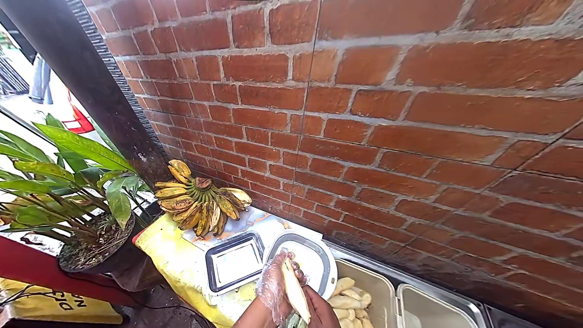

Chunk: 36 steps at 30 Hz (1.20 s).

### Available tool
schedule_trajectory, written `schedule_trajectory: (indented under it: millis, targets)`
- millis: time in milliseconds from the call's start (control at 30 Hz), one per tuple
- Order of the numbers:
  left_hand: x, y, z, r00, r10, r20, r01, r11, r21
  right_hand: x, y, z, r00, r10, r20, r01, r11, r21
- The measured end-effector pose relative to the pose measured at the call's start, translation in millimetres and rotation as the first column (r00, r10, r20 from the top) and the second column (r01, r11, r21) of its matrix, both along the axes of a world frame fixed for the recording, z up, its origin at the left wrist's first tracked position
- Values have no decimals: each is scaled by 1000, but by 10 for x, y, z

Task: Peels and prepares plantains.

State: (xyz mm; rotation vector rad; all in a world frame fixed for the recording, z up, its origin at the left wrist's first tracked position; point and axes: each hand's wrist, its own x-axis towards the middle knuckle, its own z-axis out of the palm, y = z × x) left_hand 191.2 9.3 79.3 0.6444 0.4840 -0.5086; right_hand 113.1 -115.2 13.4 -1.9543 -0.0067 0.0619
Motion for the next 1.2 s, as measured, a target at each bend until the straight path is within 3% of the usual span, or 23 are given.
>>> schedule_trajectory:
  millis: [167, 467, 633, 767, 867, 933, 1000, 1033, 1100, 1200]
  targets:
    - [36, -89, -73, 997, 73, -7, -73, 997, -12, 87, -46, -49, 1000, 8, -26, -8, 1000, -20]
    - [106, -218, -205, 990, 139, 17, -139, 990, 33, 204, -197, -274, 992, 42, 119, -32, 996, -81]
    - [181, -224, -436, 995, 95, 26, -94, 995, -31, 423, -301, -167, 994, -59, -95, 33, 967, -254]
    - [135, -167, -773, 1000, 11, 4, -11, 985, -173, 659, -353, 27, 952, -166, -259, 3, 847, -532]
    - [96, -169, -947, 999, 0, -44, -6, 990, -142, 729, -424, 120, 936, -175, -305, -74, 750, -657]
    - [109, -164, -1054, 1000, -23, -21, 21, 995, -98, 726, -513, 73, 936, -210, -284, -43, 731, -681]
    - [183, -170, -1128, 996, -82, 28, 77, 987, 139, 680, -634, 8, 934, -241, -264, 6, 749, -662]
    - [242, -180, -1167, 989, -140, 48, 115, 932, 342, 640, -695, -28, 933, -249, -258, 31, 772, -634]
    - [405, -211, -1269, 949, -303, 90, 146, 672, 726, 532, -788, -107, 932, -263, -250, 73, 811, -580]
    - [674, -294, -1266, 846, -528, 74, 52, 219, 974, 353, -848, -188, 933, -277, -229, 121, 842, -526]
